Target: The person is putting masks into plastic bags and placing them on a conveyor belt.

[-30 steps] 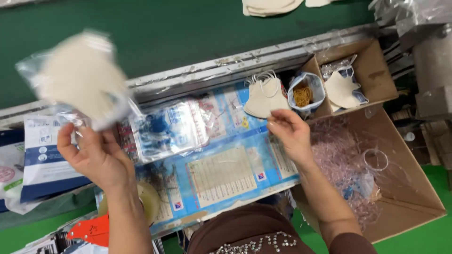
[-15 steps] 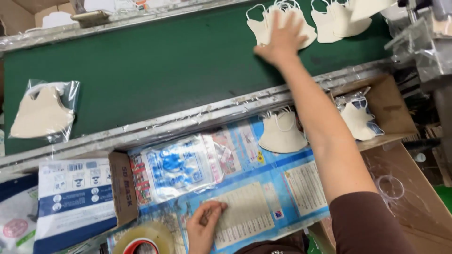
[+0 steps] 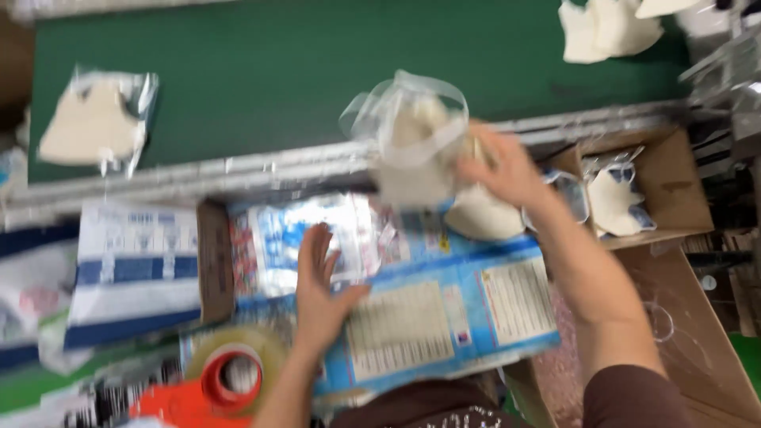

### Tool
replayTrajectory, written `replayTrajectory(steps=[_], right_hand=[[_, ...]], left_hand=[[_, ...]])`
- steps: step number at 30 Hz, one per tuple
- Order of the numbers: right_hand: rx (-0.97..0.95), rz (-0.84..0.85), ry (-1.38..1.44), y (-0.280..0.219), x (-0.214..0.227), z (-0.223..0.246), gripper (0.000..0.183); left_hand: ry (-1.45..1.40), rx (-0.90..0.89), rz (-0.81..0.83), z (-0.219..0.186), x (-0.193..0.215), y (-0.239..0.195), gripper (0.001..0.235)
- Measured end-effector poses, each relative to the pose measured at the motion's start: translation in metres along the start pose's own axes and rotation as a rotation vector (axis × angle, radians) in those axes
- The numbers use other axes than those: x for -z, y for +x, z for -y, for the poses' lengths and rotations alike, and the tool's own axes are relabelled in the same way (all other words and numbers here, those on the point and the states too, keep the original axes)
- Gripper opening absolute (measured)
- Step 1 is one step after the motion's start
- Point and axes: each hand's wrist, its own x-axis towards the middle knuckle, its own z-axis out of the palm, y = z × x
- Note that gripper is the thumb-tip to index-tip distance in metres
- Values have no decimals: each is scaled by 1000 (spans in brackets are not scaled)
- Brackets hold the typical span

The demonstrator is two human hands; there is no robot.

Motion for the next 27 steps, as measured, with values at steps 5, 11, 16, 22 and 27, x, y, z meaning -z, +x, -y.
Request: replayTrajectory(steps=[5,11,16,22,27], right_hand=[[-294,223,410,-117,-70,57,63],[-359,235,228,-176,-98,57,97],[-273,185,22,-190,-145,43,83],[-600,138,412,-190,-108,80,50],[-612,-50,615,-201,-102,108,45]], left_hand=[[-121,352,179,8,-26,-11,58],[52,236,350,51,-6,-57,65],[262,84,411,81,-12,-74,94],[-1052,575,646,15,14,-49,100],[-1084,774,623,79,16,-76,93]])
